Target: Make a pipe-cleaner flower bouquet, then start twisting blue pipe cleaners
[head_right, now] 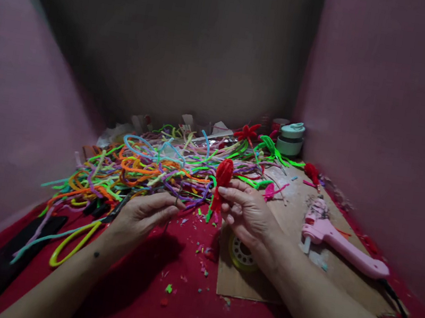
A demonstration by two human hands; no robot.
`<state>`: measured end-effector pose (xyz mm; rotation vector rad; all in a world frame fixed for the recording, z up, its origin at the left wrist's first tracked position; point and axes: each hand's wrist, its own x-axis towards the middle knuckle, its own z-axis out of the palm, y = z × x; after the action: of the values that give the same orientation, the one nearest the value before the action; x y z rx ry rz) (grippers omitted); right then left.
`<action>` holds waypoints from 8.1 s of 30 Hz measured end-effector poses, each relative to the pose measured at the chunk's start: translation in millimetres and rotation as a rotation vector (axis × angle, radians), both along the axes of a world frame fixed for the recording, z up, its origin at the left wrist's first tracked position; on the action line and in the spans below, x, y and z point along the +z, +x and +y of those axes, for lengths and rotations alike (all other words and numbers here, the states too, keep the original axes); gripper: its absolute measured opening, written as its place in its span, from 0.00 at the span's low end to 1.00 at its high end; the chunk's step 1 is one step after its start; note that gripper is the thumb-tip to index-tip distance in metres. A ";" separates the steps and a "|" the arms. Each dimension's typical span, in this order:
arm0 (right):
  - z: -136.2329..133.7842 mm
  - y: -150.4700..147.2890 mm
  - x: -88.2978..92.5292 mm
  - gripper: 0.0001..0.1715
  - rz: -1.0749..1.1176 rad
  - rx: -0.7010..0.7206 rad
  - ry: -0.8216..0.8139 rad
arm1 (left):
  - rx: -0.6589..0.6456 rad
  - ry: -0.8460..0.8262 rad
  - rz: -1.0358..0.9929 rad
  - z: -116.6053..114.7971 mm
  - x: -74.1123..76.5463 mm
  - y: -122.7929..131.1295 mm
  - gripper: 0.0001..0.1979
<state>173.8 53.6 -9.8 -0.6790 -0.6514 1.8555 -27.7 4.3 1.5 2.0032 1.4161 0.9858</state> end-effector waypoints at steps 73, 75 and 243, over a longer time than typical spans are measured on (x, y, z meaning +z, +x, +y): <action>-9.5 -15.7 -5.3 0.04 -0.036 -0.050 0.163 | 0.038 0.025 0.093 -13.0 -19.4 40.9 0.09; -9.6 -16.2 -5.9 0.04 -0.033 -0.052 0.168 | 0.011 0.097 0.143 -11.8 -21.1 40.5 0.09; -25.8 -59.0 17.8 0.10 -0.306 -0.099 0.465 | 0.188 -0.369 -1.159 0.7 32.9 31.5 0.12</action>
<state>114.8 27.8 8.0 -0.6722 -1.1814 1.4447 3.8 5.0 34.4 0.7366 0.9759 1.4639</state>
